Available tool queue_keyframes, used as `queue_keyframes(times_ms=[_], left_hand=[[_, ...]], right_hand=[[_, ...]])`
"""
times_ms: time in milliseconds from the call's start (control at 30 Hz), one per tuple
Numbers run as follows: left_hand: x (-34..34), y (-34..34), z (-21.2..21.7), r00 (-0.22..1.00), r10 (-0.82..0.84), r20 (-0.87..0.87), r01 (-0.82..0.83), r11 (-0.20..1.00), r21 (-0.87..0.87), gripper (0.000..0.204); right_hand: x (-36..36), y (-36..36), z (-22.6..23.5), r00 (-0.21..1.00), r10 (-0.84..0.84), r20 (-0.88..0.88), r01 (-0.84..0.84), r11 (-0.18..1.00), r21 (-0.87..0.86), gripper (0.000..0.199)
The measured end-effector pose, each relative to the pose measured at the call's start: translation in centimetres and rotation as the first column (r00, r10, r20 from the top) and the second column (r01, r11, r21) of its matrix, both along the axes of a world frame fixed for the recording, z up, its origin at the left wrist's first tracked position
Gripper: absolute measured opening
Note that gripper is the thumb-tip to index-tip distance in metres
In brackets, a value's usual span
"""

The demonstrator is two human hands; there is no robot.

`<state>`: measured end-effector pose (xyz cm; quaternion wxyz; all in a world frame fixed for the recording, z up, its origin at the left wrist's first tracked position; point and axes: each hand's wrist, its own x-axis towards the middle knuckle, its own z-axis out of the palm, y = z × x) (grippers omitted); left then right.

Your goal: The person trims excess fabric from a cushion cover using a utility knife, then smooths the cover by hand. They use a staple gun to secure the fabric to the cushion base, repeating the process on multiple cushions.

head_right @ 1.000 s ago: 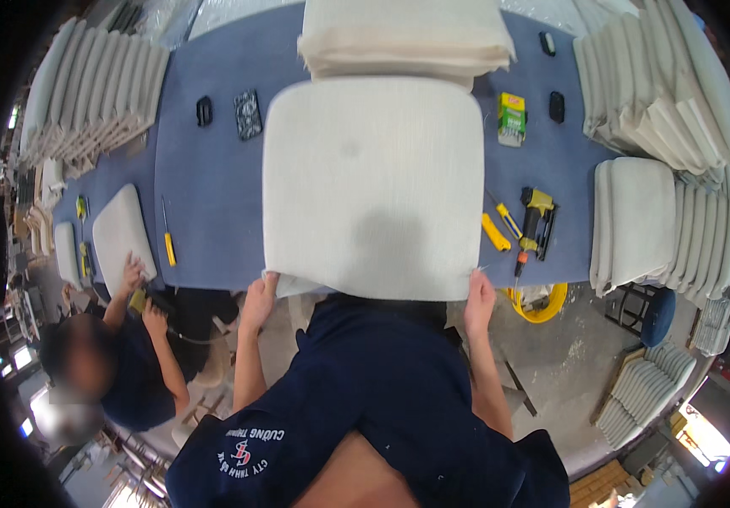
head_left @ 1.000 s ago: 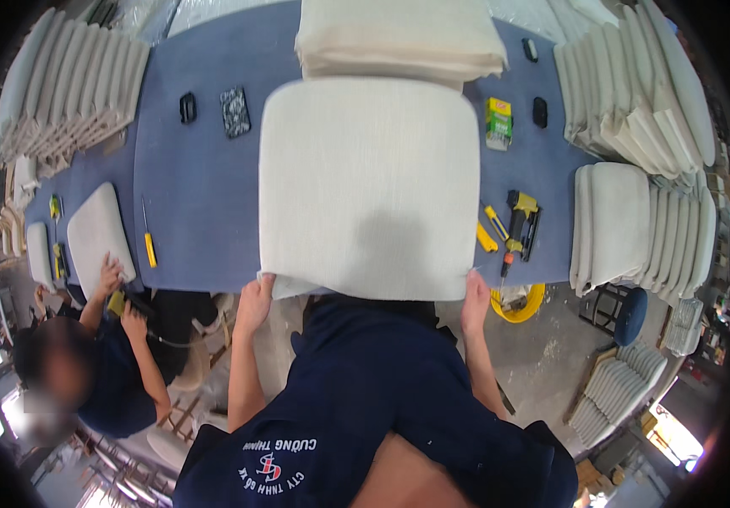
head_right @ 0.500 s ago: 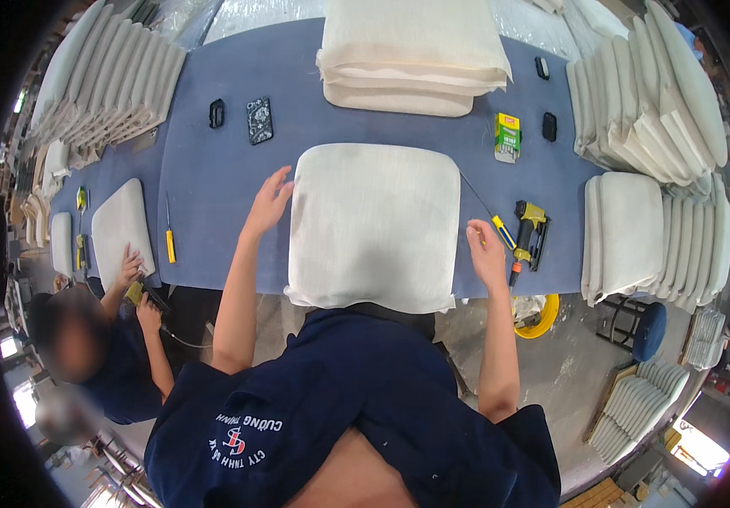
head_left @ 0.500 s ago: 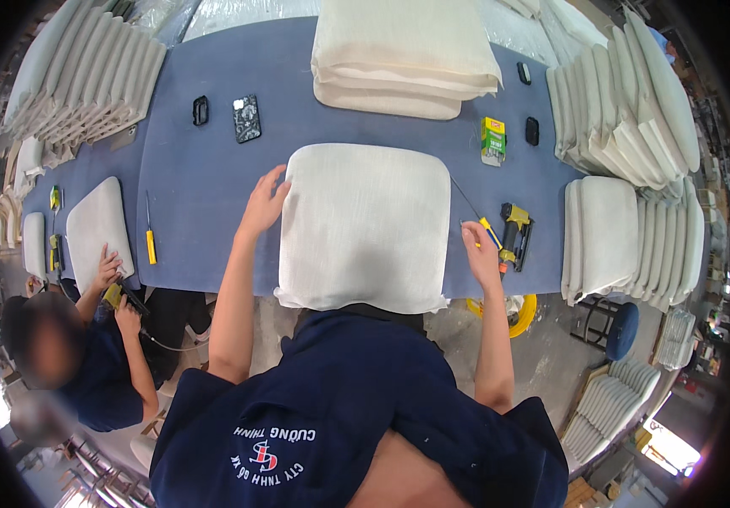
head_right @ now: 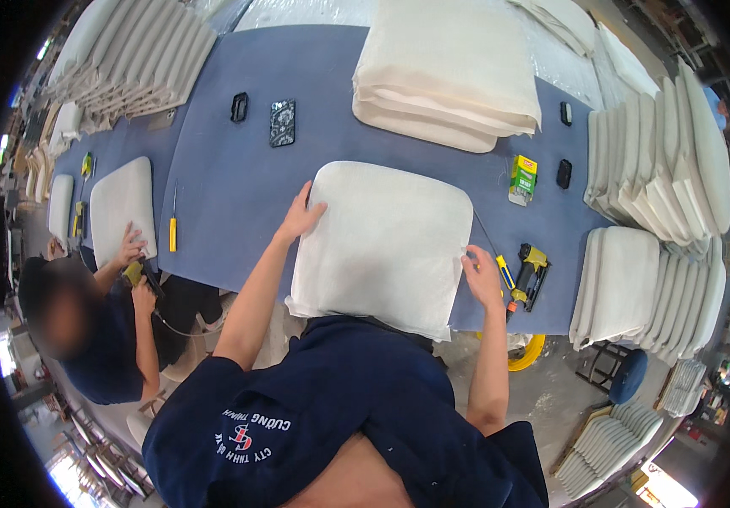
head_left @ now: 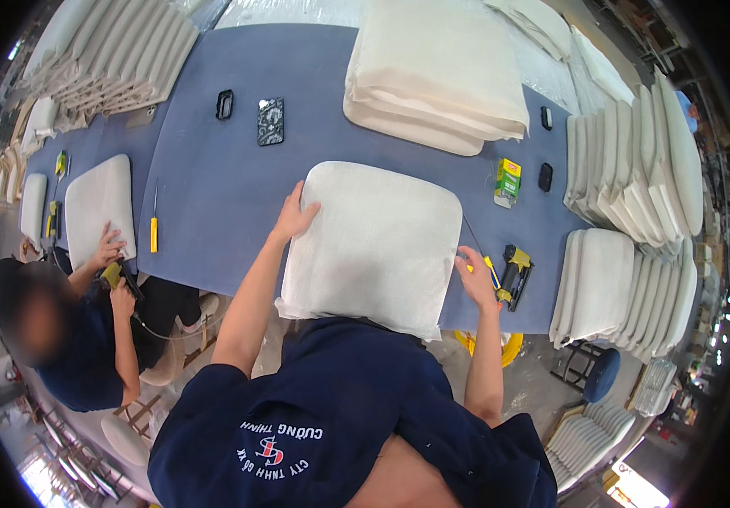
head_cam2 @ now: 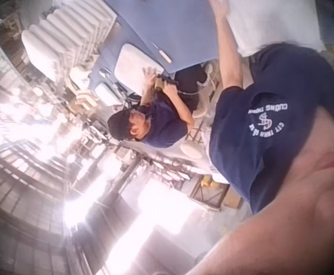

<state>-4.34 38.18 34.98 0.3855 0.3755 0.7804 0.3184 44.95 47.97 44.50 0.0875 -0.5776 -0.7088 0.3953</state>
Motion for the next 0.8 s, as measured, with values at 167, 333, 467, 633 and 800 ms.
queue_keyframes(times_ms=[167, 333, 467, 633, 800], left_hand=[[-0.5, 3.7, -0.1, 0.991, 0.054, -0.122, -0.053, 0.998, 0.017, 0.090], [1.3, 5.0, -0.2, 0.971, 0.000, -0.239, -0.014, 0.998, -0.059, 0.088], [0.0, 5.5, -0.5, 0.982, -0.029, -0.189, 0.018, 0.998, -0.056, 0.086], [-0.3, 4.9, -0.1, 0.997, 0.075, 0.008, -0.075, 0.997, -0.030, 0.084], [0.9, 1.9, 7.2, 0.941, 0.182, 0.286, -0.227, 0.965, 0.133, 0.084]], right_hand=[[-1.5, 3.5, -2.4, 0.975, -0.083, -0.205, 0.106, 0.989, 0.105, 0.041], [-1.8, 6.3, -6.8, 0.984, -0.146, -0.101, 0.153, 0.987, 0.057, 0.056], [-3.0, 7.3, -11.7, 0.943, -0.276, -0.187, 0.279, 0.960, -0.006, 0.073], [-4.5, 7.7, -10.9, 0.880, -0.411, -0.236, 0.384, 0.910, -0.154, 0.081], [-4.5, 6.4, -0.1, 0.873, -0.415, -0.255, 0.403, 0.910, -0.100, 0.081]])
